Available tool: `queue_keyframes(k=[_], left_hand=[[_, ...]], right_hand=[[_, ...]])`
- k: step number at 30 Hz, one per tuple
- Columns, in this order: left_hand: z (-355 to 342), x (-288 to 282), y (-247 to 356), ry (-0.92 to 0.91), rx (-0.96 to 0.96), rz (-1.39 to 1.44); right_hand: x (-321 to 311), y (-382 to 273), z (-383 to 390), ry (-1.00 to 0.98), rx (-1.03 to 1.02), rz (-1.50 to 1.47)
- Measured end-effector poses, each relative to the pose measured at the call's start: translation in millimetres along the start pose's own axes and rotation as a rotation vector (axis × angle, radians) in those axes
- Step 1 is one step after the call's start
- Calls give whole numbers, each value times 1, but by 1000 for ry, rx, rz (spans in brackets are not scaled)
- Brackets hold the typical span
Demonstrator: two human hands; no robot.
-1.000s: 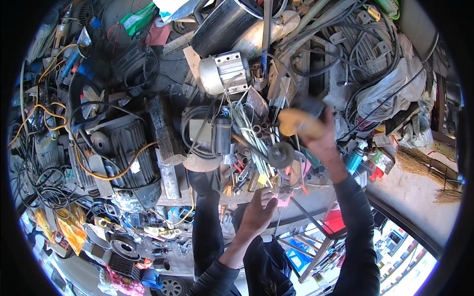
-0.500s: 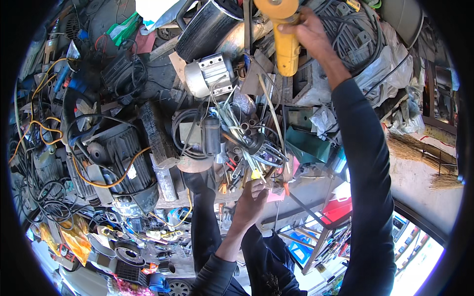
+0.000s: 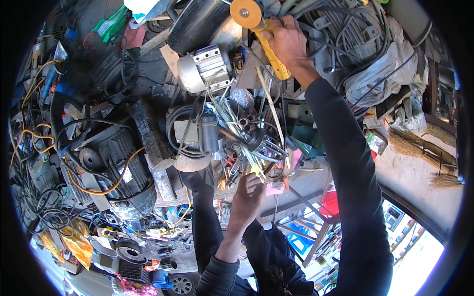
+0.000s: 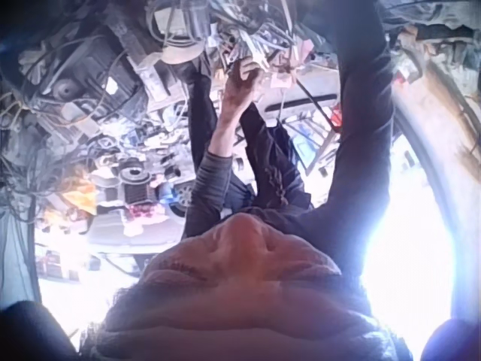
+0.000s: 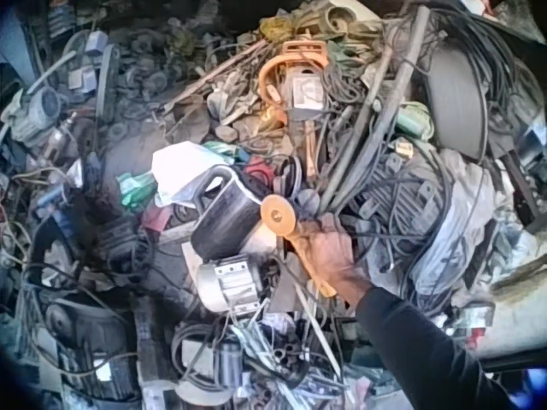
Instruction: The person rummages through a cluttered pile of tools and parts, then sits on the ground to work on a large electric motor. They use a screwdriver to remove screws from the motor's end cap and attempt to open the casing.
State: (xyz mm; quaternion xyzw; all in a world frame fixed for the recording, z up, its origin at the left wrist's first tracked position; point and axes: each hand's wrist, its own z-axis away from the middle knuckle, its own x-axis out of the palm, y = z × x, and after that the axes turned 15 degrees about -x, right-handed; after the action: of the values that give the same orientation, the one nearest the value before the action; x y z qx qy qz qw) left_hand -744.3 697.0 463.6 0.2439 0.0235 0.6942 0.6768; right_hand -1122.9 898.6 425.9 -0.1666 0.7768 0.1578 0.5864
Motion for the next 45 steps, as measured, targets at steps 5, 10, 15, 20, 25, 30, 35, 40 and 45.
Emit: queue_keyframes(k=[5,10,15,20,25,30,35,40,45], left_hand=[[-2,-1,-6,28,47,28],[-23,-16,-30,188,-83,157],[-44,-28,-64,214,-188,412],[-72,-30,-89,281,-198,507],[-153,-29,-123,290,-141,787],[-208,-18,-120,237,-39,1041],[-226,17,-103,333,129,1175],[-214,50,-106,514,255,945],[-181,108,-99,629,196,887]], right_hand=[[-20,-23,26,59,180,-163],[-35,-112,145,44,145,-647],[2,-146,212,-378,24,-484],[46,-181,180,-652,-118,-287],[103,-233,176,-749,35,-25],[148,-237,209,-611,-240,325],[124,-216,203,-683,-164,75],[87,-204,206,-699,-157,-117],[47,-157,219,-881,55,-270]])
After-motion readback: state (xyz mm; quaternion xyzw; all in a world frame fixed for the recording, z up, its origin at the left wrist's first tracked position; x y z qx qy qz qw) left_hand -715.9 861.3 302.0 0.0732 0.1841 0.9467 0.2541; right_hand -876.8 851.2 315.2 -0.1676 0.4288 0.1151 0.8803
